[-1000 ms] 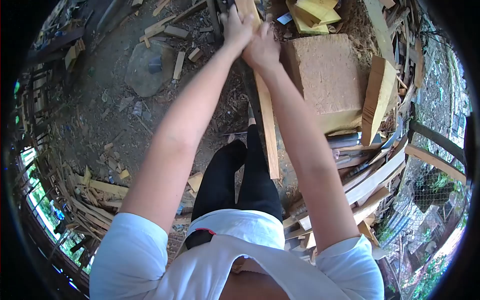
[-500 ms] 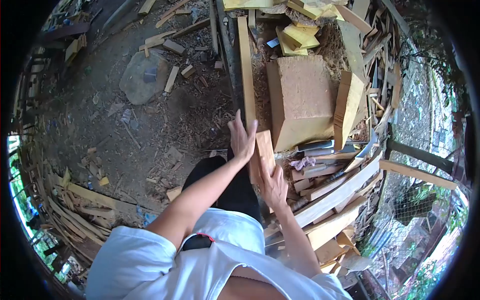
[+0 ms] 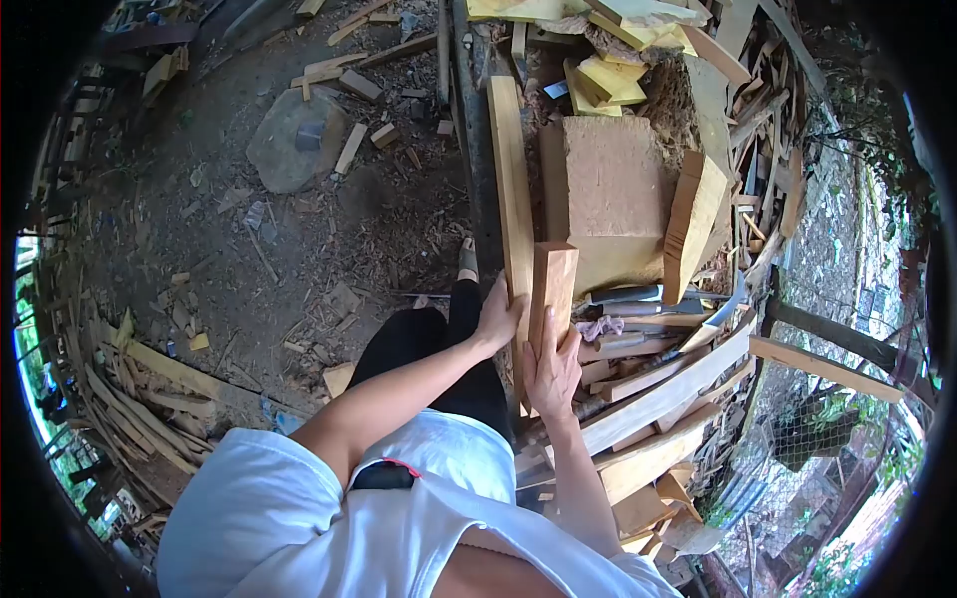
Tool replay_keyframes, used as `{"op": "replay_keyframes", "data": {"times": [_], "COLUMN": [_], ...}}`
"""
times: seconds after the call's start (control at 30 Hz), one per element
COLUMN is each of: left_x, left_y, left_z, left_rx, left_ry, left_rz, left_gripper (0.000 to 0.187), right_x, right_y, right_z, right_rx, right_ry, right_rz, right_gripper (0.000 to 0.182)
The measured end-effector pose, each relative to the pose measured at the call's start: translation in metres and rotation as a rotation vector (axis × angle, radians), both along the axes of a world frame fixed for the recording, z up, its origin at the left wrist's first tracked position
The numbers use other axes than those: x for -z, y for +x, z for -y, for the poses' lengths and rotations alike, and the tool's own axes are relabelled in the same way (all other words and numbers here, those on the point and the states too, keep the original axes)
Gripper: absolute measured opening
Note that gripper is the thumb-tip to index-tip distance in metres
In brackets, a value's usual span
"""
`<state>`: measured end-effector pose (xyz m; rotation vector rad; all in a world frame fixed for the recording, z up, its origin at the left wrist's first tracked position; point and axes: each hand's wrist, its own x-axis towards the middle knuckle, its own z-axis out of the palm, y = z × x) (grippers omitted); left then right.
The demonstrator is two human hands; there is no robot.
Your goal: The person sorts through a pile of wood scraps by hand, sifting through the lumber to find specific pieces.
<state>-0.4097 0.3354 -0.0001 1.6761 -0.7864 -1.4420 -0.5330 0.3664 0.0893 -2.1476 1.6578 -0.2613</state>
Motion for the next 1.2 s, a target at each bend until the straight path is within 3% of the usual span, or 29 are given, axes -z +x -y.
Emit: {"op": "replay_keyframes", "data": {"times": [0.07, 0.17, 0.27, 0.5, 0.57, 0.7, 0.8, 0.9, 1.0, 1.2], "left_x": [-0.003, 0.011, 0.011, 0.004, 0.002, 0.015, -0.029, -0.026, -0.018, 0.012], "left_y": [0.0, 0.013, 0.029, 0.04, 0.058, 0.07, 0.057, 0.034, 0.025, 0.061], "left_z": [-0.003, 0.021, 0.051, 0.047, 0.05, 0.044, 0.026, -0.003, -0.002, 0.114], "left_rx": [-0.026, -0.08, -0.011, -0.015, 0.118, -0.098, -0.029, 0.198, 0.19, 0.078], "left_ry": [0.053, -0.078, -0.043, 0.041, -0.13, -0.16, -0.029, -0.19, -0.204, -0.368], "left_rz": [-0.103, -0.097, 0.251, 0.51, 0.783, 0.479, 0.305, 0.569, 0.606, 0.791], "left_gripper": [0.054, 0.048, 0.043, 0.043, 0.039, 0.037, 0.06, 0.067, 0.068, 0.064], "right_x": [-0.001, 0.0, 0.003, 0.007, 0.009, 0.021, 0.036, 0.046, 0.048, 0.069], "right_y": [0.003, 0.004, 0.009, 0.017, 0.021, 0.045, 0.063, 0.069, 0.073, 0.111], "right_z": [0.005, 0.007, 0.012, 0.017, 0.015, 0.011, 0.013, 0.016, 0.023, 0.136], "right_rx": [0.003, 0.006, 0.038, 0.036, -0.013, 0.03, 0.056, 0.043, 0.05, -0.008], "right_ry": [-0.002, 0.021, 0.036, 0.086, 0.075, 0.164, 0.172, 0.259, 0.274, 0.068], "right_rz": [0.01, 0.026, 0.058, 0.072, 0.002, -0.009, -0.036, -0.094, -0.119, -0.193], "right_gripper": [0.071, 0.072, 0.074, 0.073, 0.072, 0.073, 0.069, 0.057, 0.053, 0.051]}}
